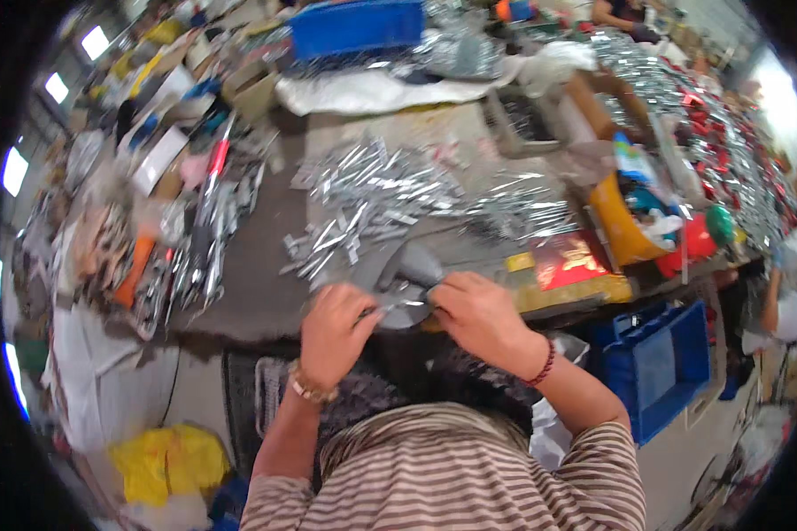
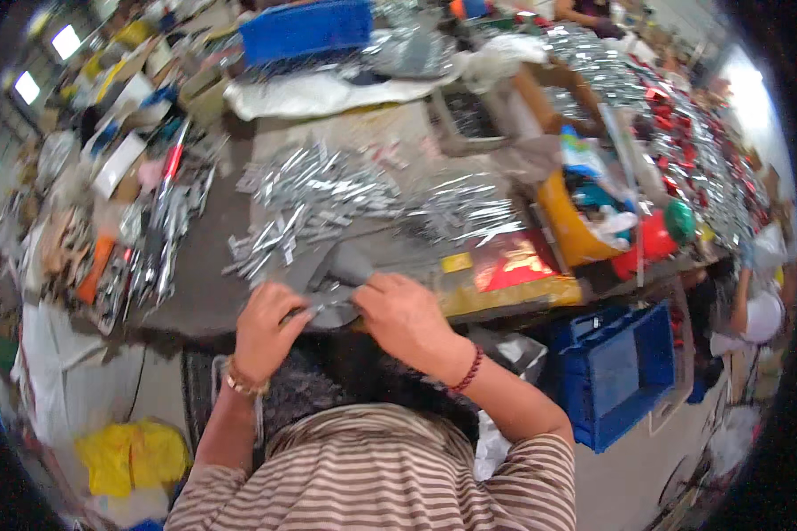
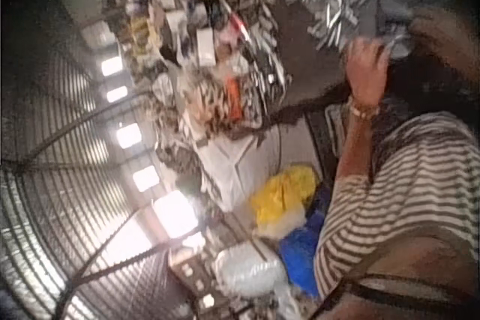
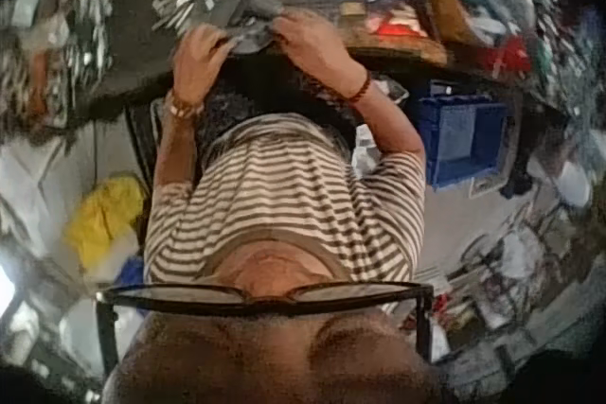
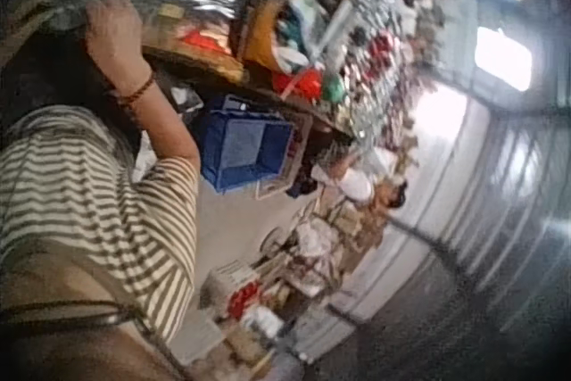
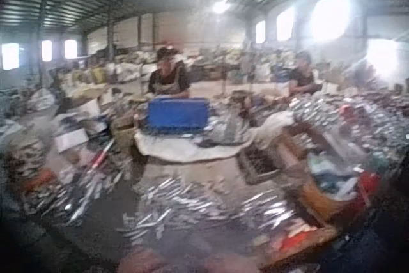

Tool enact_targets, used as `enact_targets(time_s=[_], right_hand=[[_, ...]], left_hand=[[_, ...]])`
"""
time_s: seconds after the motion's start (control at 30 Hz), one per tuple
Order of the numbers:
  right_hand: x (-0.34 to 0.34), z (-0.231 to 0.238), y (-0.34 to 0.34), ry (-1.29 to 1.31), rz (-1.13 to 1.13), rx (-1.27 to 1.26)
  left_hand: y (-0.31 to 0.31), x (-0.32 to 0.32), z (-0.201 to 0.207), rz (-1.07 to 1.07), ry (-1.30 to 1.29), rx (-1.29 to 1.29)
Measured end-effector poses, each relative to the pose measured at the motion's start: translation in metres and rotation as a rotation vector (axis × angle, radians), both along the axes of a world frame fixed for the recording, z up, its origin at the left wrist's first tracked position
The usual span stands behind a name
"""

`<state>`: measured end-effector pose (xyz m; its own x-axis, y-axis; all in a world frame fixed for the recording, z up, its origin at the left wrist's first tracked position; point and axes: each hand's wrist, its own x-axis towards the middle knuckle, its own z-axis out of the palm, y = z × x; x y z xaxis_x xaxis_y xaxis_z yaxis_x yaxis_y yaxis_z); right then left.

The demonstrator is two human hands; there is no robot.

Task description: The worker is assembling small metal hardware by inserting pins into metal plates and securing them with a hammer.

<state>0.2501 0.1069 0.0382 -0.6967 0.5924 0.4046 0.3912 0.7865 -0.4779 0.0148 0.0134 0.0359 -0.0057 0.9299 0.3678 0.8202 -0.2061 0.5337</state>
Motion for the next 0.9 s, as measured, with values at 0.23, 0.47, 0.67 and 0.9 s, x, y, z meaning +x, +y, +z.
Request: enact_targets(time_s=[0.23,0.47,0.67,0.9], right_hand=[[-0.012,0.001,-0.012,-0.119,-0.016,0.074],[-0.015,-0.007,-0.016,-0.059,0.01,0.1],[-0.016,-0.009,-0.013,-0.054,0.025,0.126],[-0.017,-0.007,-0.011,-0.067,0.058,0.114]], left_hand=[[-0.01,0.0,-0.005,0.06,-0.064,-0.038],[-0.012,-0.003,-0.013,0.065,-0.043,-0.003],[-0.012,-0.003,-0.014,0.071,-0.04,0.012],[-0.013,-0.002,-0.014,0.066,-0.037,-0.004]])
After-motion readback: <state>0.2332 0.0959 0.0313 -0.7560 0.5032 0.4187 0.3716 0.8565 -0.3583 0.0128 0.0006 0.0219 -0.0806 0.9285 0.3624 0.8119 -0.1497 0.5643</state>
